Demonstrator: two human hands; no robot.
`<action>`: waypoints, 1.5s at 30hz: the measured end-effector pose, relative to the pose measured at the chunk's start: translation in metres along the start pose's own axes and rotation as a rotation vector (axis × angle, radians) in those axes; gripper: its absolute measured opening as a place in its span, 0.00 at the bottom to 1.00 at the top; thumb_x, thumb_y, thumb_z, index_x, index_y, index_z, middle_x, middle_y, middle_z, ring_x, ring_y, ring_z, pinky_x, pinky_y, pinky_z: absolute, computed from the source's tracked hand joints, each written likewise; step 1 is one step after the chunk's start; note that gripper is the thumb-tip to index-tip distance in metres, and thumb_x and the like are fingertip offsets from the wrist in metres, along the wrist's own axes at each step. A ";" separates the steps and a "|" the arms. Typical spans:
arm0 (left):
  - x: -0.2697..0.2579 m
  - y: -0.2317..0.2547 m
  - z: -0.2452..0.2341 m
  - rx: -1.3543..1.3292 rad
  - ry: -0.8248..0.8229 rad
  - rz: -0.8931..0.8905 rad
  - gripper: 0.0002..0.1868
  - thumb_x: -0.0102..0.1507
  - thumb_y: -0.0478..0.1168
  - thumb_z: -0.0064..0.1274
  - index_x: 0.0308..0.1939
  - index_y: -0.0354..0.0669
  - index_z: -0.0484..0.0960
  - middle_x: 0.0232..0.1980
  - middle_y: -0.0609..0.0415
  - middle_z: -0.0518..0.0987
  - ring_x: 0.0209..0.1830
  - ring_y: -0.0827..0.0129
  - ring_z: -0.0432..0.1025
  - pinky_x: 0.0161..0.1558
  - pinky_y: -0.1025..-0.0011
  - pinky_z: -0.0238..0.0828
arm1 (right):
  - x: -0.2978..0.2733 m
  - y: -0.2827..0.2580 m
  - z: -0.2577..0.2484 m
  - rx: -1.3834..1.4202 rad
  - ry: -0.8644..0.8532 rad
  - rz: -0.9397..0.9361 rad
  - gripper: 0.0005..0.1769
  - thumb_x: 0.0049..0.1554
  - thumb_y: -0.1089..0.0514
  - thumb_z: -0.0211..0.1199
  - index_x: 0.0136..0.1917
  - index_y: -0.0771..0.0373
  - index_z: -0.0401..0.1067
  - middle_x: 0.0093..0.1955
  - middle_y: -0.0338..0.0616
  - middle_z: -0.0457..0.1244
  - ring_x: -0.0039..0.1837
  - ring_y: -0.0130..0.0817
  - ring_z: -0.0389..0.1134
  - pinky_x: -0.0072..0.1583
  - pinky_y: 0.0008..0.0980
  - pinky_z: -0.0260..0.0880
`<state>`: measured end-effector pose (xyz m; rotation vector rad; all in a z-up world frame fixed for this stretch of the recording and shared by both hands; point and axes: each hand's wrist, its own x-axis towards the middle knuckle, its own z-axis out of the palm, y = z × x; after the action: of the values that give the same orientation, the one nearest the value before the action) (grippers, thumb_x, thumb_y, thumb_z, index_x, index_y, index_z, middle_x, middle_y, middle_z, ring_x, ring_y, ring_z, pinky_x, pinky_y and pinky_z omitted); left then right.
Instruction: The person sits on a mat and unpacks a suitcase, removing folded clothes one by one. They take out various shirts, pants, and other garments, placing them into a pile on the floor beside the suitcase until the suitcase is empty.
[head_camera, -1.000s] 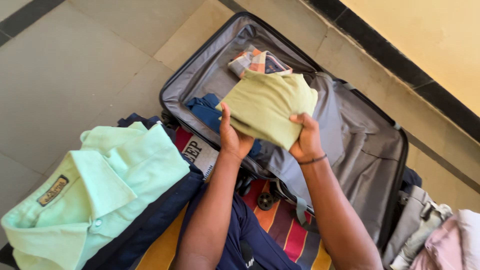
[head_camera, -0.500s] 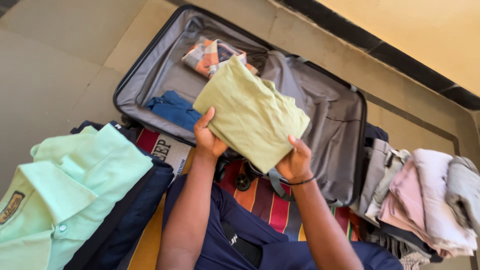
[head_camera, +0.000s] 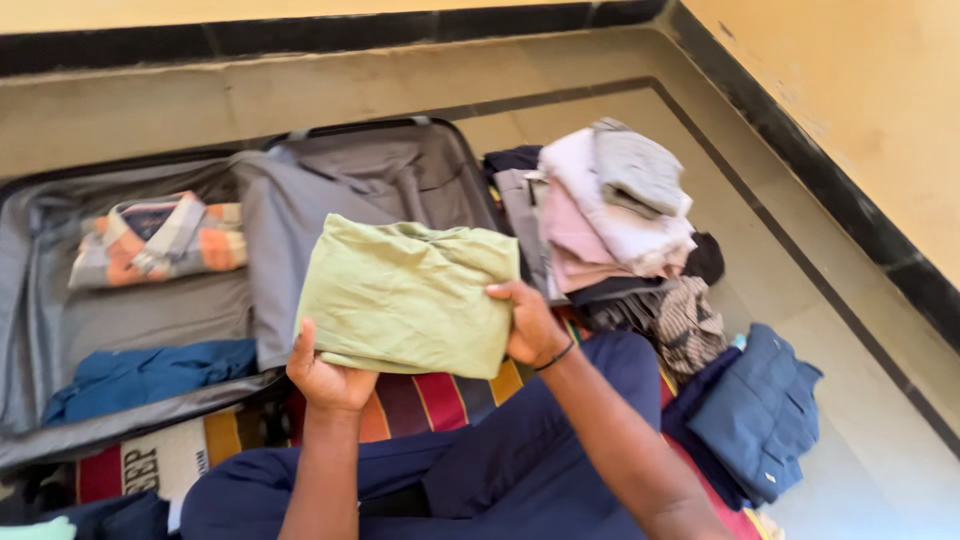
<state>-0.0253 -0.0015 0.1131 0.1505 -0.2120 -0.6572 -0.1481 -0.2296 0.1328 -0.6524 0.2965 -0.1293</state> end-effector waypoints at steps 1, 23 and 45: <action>0.002 -0.012 0.013 -0.022 -0.057 -0.029 0.39 0.65 0.49 0.55 0.75 0.31 0.64 0.73 0.41 0.71 0.73 0.48 0.66 0.74 0.48 0.58 | -0.012 -0.015 -0.006 -0.015 0.010 -0.048 0.36 0.54 0.60 0.52 0.76 0.68 0.60 0.73 0.55 0.61 0.73 0.50 0.63 0.75 0.49 0.59; 0.254 -0.307 0.034 0.453 0.160 -0.262 0.24 0.62 0.29 0.53 0.62 0.33 0.67 0.56 0.42 0.77 0.53 0.56 0.77 0.56 0.58 0.78 | 0.010 -0.336 -0.241 -0.955 0.669 -0.514 0.32 0.58 0.64 0.62 0.74 0.68 0.61 0.68 0.50 0.64 0.64 0.35 0.69 0.63 0.32 0.69; 0.150 -0.138 -0.040 0.491 0.212 -0.287 0.20 0.67 0.46 0.53 0.58 0.38 0.72 0.57 0.45 0.78 0.55 0.54 0.77 0.54 0.59 0.76 | -0.042 -0.223 0.009 -1.575 0.289 -0.979 0.19 0.65 0.67 0.61 0.69 0.67 0.70 0.72 0.51 0.61 0.69 0.38 0.66 0.63 0.36 0.74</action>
<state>0.0192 -0.1995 0.0685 0.7291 -0.1443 -0.8596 -0.1904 -0.3910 0.2862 -2.3306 0.2936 -0.9916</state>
